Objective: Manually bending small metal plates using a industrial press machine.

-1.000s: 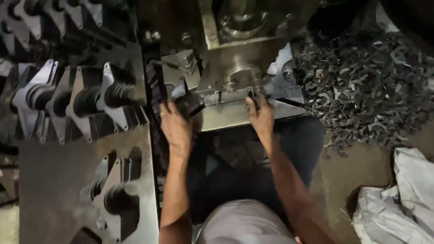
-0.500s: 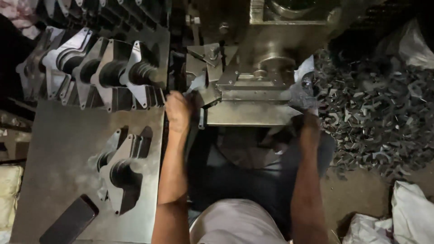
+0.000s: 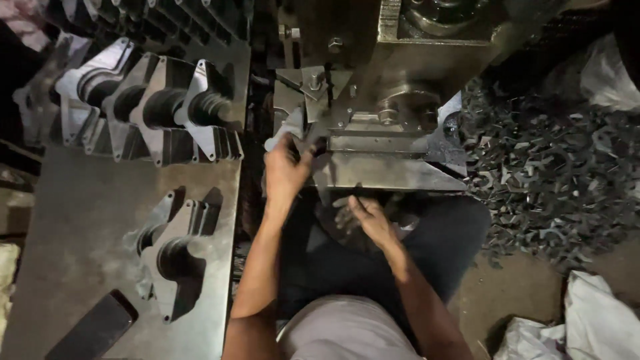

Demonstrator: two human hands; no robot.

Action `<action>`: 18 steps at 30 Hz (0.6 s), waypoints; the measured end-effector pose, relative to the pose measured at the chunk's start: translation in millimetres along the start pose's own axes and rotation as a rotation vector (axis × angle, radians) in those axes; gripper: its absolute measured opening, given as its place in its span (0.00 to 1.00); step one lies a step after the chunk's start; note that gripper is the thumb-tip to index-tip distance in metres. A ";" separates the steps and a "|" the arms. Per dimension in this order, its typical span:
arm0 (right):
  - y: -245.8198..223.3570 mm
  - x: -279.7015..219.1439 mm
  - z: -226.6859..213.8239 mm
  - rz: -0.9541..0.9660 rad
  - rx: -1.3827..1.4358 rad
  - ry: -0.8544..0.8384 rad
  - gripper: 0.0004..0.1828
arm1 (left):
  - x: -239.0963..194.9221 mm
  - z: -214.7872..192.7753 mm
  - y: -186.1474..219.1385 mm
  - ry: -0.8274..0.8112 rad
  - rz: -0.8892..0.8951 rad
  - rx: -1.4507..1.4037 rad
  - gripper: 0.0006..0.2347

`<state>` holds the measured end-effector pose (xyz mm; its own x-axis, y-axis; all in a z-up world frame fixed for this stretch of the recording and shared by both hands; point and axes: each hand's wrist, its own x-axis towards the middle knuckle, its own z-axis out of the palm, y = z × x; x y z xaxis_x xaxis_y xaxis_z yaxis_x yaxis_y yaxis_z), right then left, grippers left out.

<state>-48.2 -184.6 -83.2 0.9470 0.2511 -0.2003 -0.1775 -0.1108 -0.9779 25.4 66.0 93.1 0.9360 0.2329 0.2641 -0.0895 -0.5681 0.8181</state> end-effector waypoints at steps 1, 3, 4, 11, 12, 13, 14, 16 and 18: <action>-26.0 -7.3 2.9 0.003 -0.006 -0.001 0.23 | -12.6 14.2 -5.4 0.001 -0.004 -0.005 0.12; -79.1 -19.6 10.8 0.194 0.379 -0.021 0.27 | -35.1 41.5 -15.0 -0.099 -0.181 -0.405 0.09; -94.6 -20.3 12.8 0.192 0.377 -0.019 0.27 | -37.6 59.8 -25.3 -0.099 -0.178 -0.407 0.09; -127.6 15.2 3.6 0.249 0.268 0.254 0.21 | -28.2 104.6 -24.1 -0.129 -0.407 -0.890 0.12; -134.2 27.5 1.8 0.223 0.182 0.266 0.20 | -21.8 104.9 -21.6 -0.135 -0.444 -0.895 0.13; -134.9 29.5 3.2 0.224 0.173 0.263 0.20 | -22.9 102.7 -20.9 -0.129 -0.446 -0.902 0.13; -135.2 32.1 4.5 0.203 0.189 0.253 0.18 | -23.4 101.0 -20.5 -0.122 -0.447 -0.841 0.13; -132.2 42.6 4.8 0.184 0.200 0.240 0.16 | -21.5 101.3 -26.4 -0.111 -0.450 -0.783 0.14; -121.8 42.4 2.1 0.206 0.253 0.247 0.15 | -32.2 105.2 -35.8 -0.083 -0.330 -0.662 0.13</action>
<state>13.1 -158.5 27.3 0.9152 0.0066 -0.4029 -0.4010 0.1134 -0.9090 34.2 -4.2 1.6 0.9699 0.2340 -0.0670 0.0392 0.1216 0.9918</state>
